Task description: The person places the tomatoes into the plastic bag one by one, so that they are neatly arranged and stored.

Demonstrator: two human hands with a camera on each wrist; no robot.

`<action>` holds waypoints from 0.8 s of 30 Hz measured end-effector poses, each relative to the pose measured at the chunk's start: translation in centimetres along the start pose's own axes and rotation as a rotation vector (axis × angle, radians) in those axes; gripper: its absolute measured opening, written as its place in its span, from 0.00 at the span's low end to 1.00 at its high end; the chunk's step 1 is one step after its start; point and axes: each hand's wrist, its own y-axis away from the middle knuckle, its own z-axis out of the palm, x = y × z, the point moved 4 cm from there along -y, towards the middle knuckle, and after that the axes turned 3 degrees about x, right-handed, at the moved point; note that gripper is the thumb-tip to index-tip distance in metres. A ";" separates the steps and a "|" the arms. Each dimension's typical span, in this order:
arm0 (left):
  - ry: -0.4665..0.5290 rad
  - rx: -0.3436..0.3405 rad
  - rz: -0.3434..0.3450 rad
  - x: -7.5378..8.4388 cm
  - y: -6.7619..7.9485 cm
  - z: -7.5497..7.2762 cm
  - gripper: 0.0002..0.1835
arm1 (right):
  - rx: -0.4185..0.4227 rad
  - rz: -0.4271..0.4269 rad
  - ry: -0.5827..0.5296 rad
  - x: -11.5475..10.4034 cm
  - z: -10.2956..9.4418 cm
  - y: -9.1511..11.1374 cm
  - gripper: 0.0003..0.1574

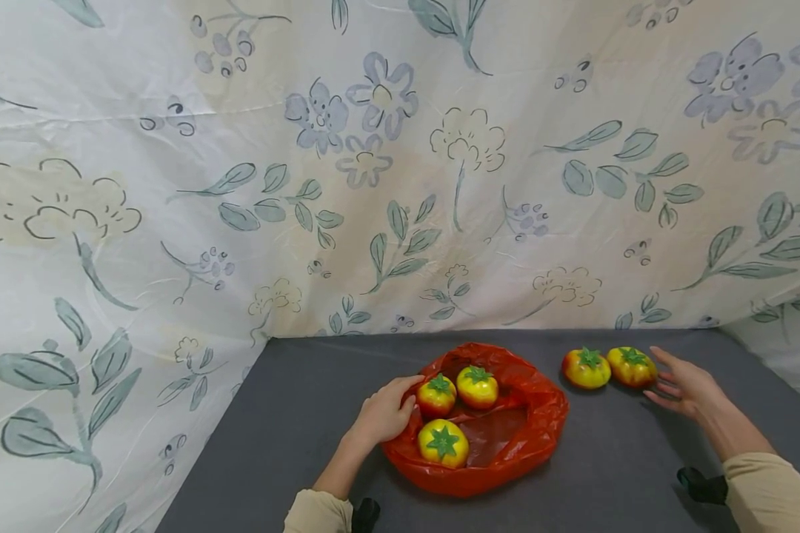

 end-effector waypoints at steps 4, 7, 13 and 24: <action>0.004 -0.001 -0.003 0.0 -0.1 0.0 0.22 | 0.021 0.013 0.016 -0.2 0.5 0.8 0.85; 0.006 -0.001 -0.004 0.0 -0.1 0.0 0.22 | 0.008 0.007 0.035 -0.9 1.2 2.6 0.79; 0.007 -0.006 -0.004 0.0 -0.2 0.0 0.22 | -0.004 0.000 0.065 -2.0 2.4 5.7 0.66; 0.005 -0.015 -0.015 -0.1 -0.2 0.0 0.22 | -0.042 -0.040 0.103 -2.7 3.7 7.6 0.63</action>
